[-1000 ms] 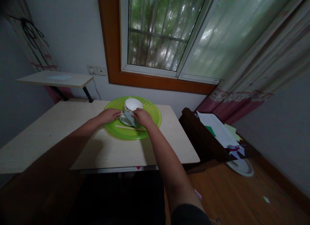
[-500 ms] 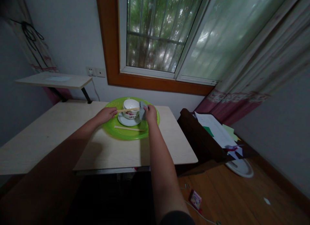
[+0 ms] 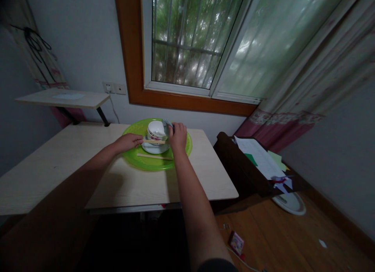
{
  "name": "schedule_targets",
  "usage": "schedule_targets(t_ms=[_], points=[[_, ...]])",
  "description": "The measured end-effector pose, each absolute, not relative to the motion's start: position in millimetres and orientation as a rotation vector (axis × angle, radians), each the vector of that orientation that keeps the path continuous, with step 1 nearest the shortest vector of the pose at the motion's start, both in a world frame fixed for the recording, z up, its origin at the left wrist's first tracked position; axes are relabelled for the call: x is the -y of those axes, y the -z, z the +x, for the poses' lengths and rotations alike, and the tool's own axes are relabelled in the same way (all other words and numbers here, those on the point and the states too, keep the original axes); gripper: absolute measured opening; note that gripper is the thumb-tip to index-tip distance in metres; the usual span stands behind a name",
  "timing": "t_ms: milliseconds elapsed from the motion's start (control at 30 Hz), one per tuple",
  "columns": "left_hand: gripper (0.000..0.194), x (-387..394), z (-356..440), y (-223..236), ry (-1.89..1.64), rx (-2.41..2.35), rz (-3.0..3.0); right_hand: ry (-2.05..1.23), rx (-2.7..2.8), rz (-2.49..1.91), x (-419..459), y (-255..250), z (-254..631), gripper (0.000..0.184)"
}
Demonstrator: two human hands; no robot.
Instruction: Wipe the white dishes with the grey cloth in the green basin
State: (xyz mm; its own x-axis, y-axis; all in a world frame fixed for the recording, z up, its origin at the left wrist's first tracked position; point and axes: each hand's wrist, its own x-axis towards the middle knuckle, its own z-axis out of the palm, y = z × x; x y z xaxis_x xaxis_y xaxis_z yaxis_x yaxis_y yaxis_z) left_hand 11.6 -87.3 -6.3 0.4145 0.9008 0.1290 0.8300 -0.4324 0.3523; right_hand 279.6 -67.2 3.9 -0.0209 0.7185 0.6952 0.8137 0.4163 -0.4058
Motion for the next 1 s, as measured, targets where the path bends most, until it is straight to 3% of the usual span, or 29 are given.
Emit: schedule_targets(t_ms=[167,333,400,533,700,1000], points=[[0.033,87.8,12.5,6.7,-0.455,-1.534,2.424,-0.018,2.177,-1.023,71.1,3.9,266.1,0.023],[0.034,85.9,11.9,9.6,-0.463,-1.602,2.448,-0.119,2.332,-0.848,74.2,6.7,261.2,0.027],[0.034,84.2,11.1,11.5,-0.46,-1.606,2.461,-0.13,2.34,-0.852,73.6,6.3,261.6,0.03],[0.034,82.2,9.2,14.3,-0.473,-1.567,2.459,-0.114,2.353,-0.968,69.7,8.0,261.9,0.018],[0.035,81.9,7.7,16.1,-0.475,-1.485,2.469,-0.106,2.416,-1.01,69.7,11.3,258.6,0.026],[0.035,80.2,7.9,17.7,-0.468,-1.446,2.492,-0.103,2.453,-0.981,69.9,13.4,248.6,0.024]])
